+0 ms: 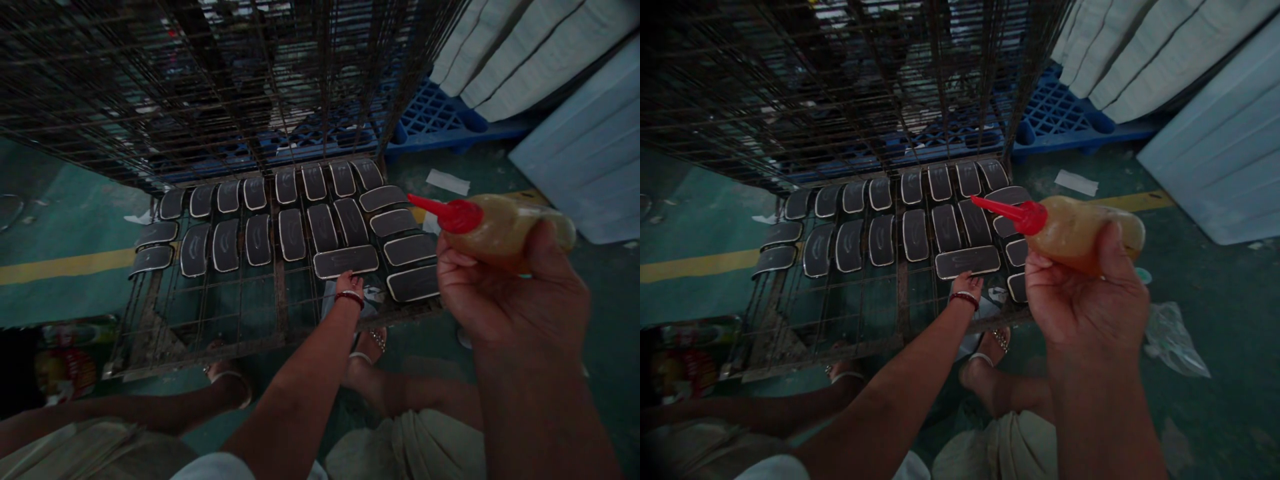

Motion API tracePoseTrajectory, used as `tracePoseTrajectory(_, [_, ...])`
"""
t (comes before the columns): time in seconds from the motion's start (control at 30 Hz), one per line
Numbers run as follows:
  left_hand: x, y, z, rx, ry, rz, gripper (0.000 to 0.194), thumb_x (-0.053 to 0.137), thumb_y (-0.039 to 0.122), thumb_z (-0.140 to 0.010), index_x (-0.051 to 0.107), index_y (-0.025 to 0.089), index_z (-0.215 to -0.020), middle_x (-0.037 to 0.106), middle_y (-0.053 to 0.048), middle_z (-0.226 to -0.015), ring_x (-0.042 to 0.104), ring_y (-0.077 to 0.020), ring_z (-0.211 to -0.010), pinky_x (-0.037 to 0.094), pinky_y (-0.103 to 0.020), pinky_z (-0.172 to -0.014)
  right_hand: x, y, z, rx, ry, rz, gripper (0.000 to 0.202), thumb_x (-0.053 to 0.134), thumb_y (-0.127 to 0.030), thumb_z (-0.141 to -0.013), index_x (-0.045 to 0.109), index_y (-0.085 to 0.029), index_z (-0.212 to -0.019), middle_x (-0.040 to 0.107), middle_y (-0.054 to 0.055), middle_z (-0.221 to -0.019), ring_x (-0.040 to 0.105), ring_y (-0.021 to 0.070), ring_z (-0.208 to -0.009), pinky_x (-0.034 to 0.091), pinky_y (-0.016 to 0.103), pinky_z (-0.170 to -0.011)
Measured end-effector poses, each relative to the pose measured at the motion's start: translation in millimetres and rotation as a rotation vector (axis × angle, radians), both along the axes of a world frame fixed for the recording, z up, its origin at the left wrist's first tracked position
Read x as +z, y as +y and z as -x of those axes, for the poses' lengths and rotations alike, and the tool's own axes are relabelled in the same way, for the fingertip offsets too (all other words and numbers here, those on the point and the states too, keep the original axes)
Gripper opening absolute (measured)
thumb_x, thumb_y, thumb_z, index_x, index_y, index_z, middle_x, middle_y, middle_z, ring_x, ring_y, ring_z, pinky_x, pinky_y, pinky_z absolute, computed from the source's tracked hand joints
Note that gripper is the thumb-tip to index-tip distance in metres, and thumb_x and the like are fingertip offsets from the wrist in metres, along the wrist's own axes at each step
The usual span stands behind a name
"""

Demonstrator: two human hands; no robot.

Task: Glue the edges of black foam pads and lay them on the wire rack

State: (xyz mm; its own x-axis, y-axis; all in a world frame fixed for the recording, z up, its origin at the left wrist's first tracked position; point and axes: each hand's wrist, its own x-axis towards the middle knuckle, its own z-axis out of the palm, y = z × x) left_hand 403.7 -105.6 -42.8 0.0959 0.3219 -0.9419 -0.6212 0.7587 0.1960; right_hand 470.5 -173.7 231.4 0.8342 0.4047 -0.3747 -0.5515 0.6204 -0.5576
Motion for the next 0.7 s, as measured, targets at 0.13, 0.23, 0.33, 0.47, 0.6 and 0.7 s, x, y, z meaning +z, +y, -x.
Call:
tracePoseTrajectory(0.13, [2.2,-7.6,9.6,-0.01,0.016,-0.041,0.018,0.058,0.004,-0.081,0.054,0.02,-0.075,0.061,-0.005,-0.09,0.066,-0.0166,-0.097,0.051,-0.035,-0.097,-1.3,1.8,0.9,0.012,-0.017,-0.023,0.019,0.065,-0.029,-0.094,0.063,-0.018,-0.109,0.07,0.005,-0.1,0.071,0.0198,-0.082,0.051,0.023,-0.043])
tracePoseTrajectory(0.23, [8.9,-13.7,18.9,-0.043,0.026,-0.048,0.02,0.055,0.002,-0.081,0.05,0.02,-0.075,0.059,-0.003,-0.087,0.067,-0.0149,-0.089,0.052,-0.034,-0.094,-2.8,2.6,1.1,0.035,-0.03,-0.02,0.02,0.065,-0.03,-0.094,0.063,-0.017,-0.109,0.069,0.005,-0.099,0.071,0.0203,-0.081,0.05,0.023,-0.042])
tracePoseTrajectory(0.33, [22.6,-25.3,32.6,-0.098,0.035,-0.05,0.021,0.05,0.0,-0.083,0.048,0.02,-0.078,0.058,-0.001,-0.087,0.067,-0.0119,-0.079,0.053,-0.031,-0.087,-3.6,1.5,2.3,0.045,-0.044,-0.016,0.02,0.065,-0.032,-0.095,0.062,-0.016,-0.107,0.069,0.004,-0.1,0.07,0.0189,-0.08,0.049,0.022,-0.042])
tracePoseTrajectory(0.47, [48.3,-43.1,70.3,-0.207,0.047,-0.073,0.023,0.052,-0.004,-0.08,0.054,0.019,-0.085,0.064,-0.004,-0.09,0.067,-0.0121,-0.074,0.053,-0.026,-0.078,-2.0,1.9,5.5,0.071,-0.055,-0.005,0.011,0.061,-0.027,-0.098,0.062,-0.017,-0.104,0.068,0.003,-0.102,0.07,0.0171,-0.082,0.052,0.023,-0.046])
tracePoseTrajectory(0.6, [87.8,-16.7,157.4,-0.364,0.071,-0.09,0.019,0.059,-0.003,-0.079,0.062,0.013,-0.089,0.07,-0.013,-0.084,0.068,-0.02,-0.069,0.053,-0.032,-0.07,2.3,14.9,11.3,0.057,-0.056,0.02,0.013,0.06,-0.029,-0.099,0.064,-0.016,-0.102,0.068,0.002,-0.102,0.069,0.0158,-0.08,0.05,0.022,-0.044])
tracePoseTrajectory(0.7, [133.9,47.9,264.5,-0.644,0.16,-0.422,0.017,0.069,0.007,-0.08,0.069,0.011,-0.096,0.075,-0.017,-0.1,0.073,-0.0233,-0.089,0.054,-0.034,-0.083,6.4,24.7,21.1,0.045,-0.028,0.091,0.018,0.052,-0.029,-0.101,0.065,-0.015,-0.101,0.068,0.005,-0.105,0.07,0.0168,-0.08,0.047,0.022,-0.039])
